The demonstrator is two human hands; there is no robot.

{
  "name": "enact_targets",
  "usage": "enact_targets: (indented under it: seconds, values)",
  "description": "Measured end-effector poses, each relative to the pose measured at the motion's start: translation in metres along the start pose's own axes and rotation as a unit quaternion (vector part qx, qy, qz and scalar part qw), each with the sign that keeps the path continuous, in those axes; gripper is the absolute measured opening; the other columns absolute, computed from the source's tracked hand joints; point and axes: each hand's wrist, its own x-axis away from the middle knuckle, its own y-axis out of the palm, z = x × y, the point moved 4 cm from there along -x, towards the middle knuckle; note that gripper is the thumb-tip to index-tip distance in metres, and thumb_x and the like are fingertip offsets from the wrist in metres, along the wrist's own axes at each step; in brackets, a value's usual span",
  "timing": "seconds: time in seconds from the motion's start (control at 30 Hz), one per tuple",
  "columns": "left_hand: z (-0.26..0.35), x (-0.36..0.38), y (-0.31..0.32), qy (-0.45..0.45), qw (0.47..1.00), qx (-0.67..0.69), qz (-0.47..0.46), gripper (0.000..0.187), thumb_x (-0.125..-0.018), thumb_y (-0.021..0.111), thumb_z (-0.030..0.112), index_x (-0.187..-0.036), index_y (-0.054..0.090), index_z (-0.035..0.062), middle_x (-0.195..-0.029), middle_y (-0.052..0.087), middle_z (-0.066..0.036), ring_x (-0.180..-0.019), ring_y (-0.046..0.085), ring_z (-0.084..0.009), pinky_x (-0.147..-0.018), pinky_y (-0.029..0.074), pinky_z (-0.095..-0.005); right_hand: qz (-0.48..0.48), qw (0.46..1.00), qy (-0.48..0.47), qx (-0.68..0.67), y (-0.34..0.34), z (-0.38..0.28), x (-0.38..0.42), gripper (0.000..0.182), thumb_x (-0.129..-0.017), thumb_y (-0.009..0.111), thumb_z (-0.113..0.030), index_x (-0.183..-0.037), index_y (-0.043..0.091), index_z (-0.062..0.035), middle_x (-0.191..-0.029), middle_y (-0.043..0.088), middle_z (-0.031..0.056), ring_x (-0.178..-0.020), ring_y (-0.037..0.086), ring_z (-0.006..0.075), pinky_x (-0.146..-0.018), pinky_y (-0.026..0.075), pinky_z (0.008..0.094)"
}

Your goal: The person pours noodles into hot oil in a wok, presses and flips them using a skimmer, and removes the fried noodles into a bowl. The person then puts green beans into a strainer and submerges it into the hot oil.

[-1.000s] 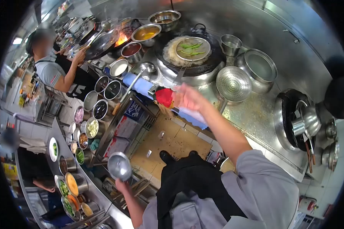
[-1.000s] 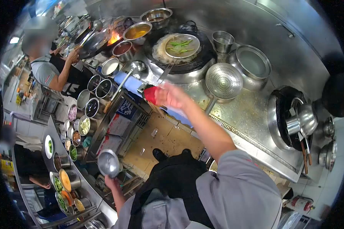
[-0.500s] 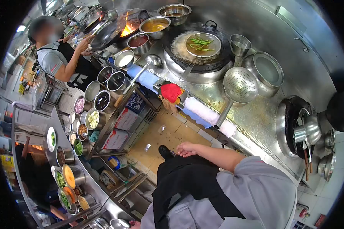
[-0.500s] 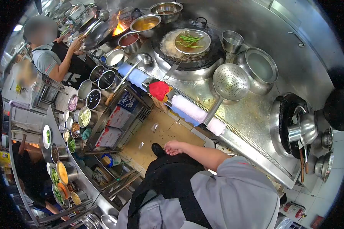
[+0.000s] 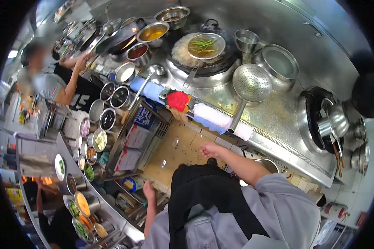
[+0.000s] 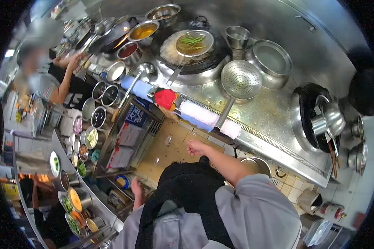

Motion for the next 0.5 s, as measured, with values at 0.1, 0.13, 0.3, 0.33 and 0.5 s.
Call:
enact_targets:
  seconds: [0.1, 0.13, 0.3, 0.33, 0.5]
  values:
    - [0.012, -0.068, 0.08, -0.184, 0.944, -0.026, -0.271, 0.036, -0.079, 0.047, 0.034, -0.079, 0.056, -0.0018, -0.066, 0.054, -0.009, -0.066, 0.052, -0.0157, -0.061, 0.041, -0.0279, 0.093, 0.995, -0.013, 0.038, -0.043, 0.051, 0.01, 0.017, -0.082, 0.045, -0.027, -0.077, 0.045, -0.0107, -0.068, 0.048, 0.0011, -0.054, 0.049, 0.0131, -0.051, 0.043, 0.0298]
    - [0.035, -0.087, 0.097, -0.138, 0.93, -0.072, -0.333, 0.038, -0.078, 0.048, 0.035, -0.081, 0.056, -0.002, -0.071, 0.056, -0.012, -0.071, 0.054, -0.0194, -0.064, 0.041, -0.0292, 0.102, 0.994, -0.007, -0.035, -0.061, 0.078, 0.01, 0.015, -0.081, 0.045, -0.026, -0.079, 0.045, -0.0111, -0.068, 0.048, 0.0018, -0.054, 0.049, 0.0141, -0.053, 0.043, 0.0314]
    - [0.049, -0.157, 0.15, 0.023, 0.888, -0.191, -0.417, 0.043, -0.076, 0.049, 0.039, -0.088, 0.057, -0.0005, -0.089, 0.057, -0.02, -0.088, 0.053, -0.0323, -0.076, 0.041, -0.0353, 0.309, 0.932, -0.029, -0.189, -0.099, 0.145, 0.089, 0.012, -0.08, 0.044, -0.02, -0.089, 0.044, -0.0111, -0.066, 0.049, 0.0057, -0.054, 0.05, 0.0173, -0.055, 0.044, 0.0335]
    - [0.048, -0.163, 0.155, 0.032, 0.881, -0.183, -0.435, 0.043, -0.075, 0.049, 0.04, -0.089, 0.057, 0.0003, -0.091, 0.057, -0.02, -0.09, 0.052, -0.0335, -0.077, 0.041, -0.0364, 0.341, 0.907, -0.048, -0.243, -0.096, 0.16, 0.105, 0.012, -0.08, 0.043, -0.018, -0.089, 0.045, -0.0106, -0.066, 0.05, 0.0065, -0.054, 0.051, 0.0172, -0.053, 0.044, 0.0325]
    - [-0.029, -0.148, 0.158, 0.002, 0.85, -0.182, -0.495, 0.041, -0.075, 0.048, 0.039, -0.097, 0.055, 0.0051, -0.088, 0.058, -0.018, -0.088, 0.055, -0.0297, -0.076, 0.042, -0.0343, 0.428, 0.887, -0.02, -0.171, -0.075, 0.283, 0.121, 0.014, -0.08, 0.042, -0.025, -0.083, 0.047, -0.013, -0.072, 0.051, 0.0024, -0.065, 0.053, 0.016, -0.057, 0.044, 0.0356]
